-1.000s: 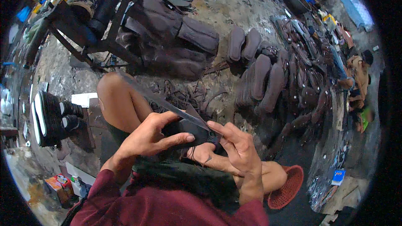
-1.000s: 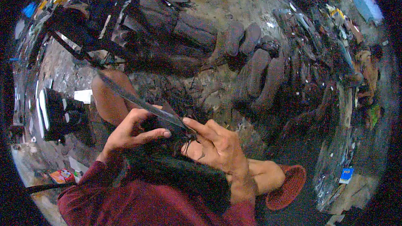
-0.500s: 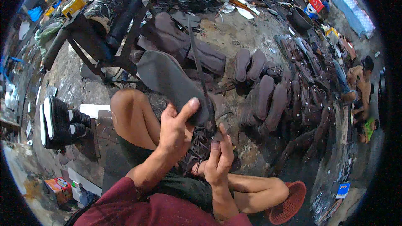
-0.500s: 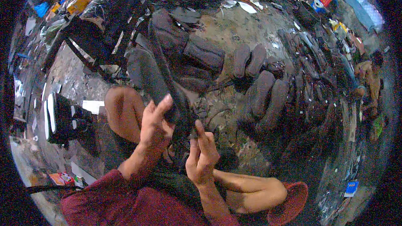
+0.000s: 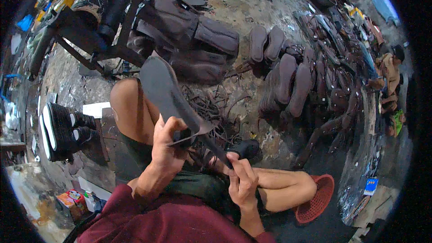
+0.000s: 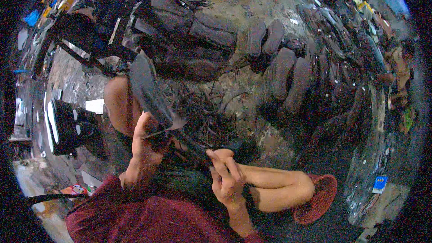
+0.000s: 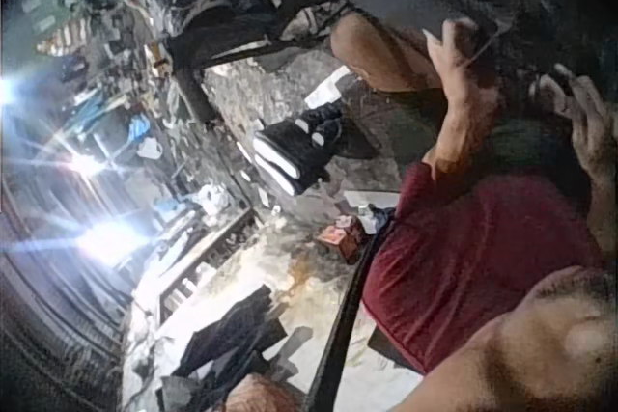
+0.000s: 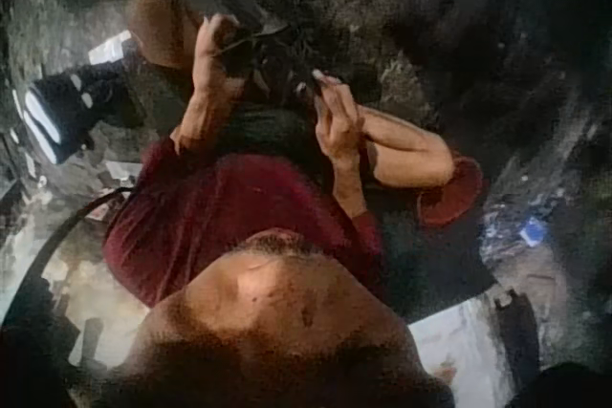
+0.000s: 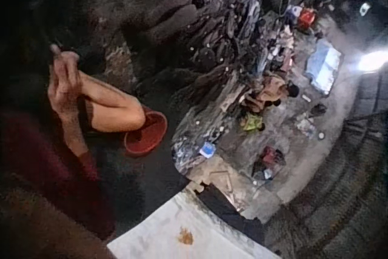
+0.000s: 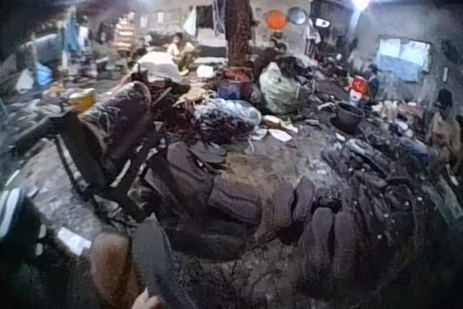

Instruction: The person sits on the floor and uses a knife to trim the edges of dark shoe soles. They repeatedly pick up soles, cut along the perimeter, and place the trimmed pieces aside.

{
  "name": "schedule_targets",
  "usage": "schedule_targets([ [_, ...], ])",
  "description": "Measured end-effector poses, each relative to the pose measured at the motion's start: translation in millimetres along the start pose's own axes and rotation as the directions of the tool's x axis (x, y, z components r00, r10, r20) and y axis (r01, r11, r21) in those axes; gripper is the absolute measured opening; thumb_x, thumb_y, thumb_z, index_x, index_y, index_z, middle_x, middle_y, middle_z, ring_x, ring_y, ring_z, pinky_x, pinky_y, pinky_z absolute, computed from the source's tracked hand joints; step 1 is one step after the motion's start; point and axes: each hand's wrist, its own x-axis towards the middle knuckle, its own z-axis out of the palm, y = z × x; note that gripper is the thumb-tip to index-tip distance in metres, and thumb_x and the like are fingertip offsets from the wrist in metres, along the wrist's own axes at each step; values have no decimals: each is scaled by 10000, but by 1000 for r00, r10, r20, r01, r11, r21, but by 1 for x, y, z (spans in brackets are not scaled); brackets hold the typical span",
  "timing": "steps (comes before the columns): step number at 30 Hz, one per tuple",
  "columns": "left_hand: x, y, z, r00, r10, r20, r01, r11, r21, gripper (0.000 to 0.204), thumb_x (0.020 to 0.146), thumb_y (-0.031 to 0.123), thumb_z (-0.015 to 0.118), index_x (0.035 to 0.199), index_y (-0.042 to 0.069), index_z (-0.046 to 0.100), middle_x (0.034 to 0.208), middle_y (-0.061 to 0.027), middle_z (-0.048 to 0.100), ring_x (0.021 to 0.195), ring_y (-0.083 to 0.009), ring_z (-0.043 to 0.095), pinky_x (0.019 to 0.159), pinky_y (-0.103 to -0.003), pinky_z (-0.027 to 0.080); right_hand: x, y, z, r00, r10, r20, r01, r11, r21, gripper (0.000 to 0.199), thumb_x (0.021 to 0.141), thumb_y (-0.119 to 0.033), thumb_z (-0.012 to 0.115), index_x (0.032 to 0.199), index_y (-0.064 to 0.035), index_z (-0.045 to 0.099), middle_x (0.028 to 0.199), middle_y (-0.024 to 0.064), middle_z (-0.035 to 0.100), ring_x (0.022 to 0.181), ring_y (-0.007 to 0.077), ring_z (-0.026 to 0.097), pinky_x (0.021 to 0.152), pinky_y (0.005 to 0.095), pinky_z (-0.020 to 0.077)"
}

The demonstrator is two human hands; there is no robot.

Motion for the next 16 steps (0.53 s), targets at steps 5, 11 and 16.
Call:
schedule_targets([
  [5,-7,-10,-14,997,71,13,-72,983,170,346,721,20,506,1065,54,497,887,-68,576,729,-177,596,649,-325,551,33,-8,5,980,8,201,-4,1000,-25,444,864,-59,590,1297,-160,591,801,92,542,678,307,582,624,411,482],
  [11,-1,-19,-30,989,104,-104,-96,992,79,298,755,155,521,1024,32,545,873,-91,620,731,-229,627,648,-348,543,64,-19,45,980,3,201,-36,987,158,427,901,-73,571,1315,-176,577,767,87,535,624,271,556,634,377,444],
  [16,3,-9,-49,995,-36,-98,38,999,20,294,817,232,573,1025,31,520,940,-138,595,733,-208,651,537,-346,568,6,37,40,989,-103,103,73,964,256,385,904,-90,585,1287,-123,607,909,111,689,771,255,631,833,347,462],
])
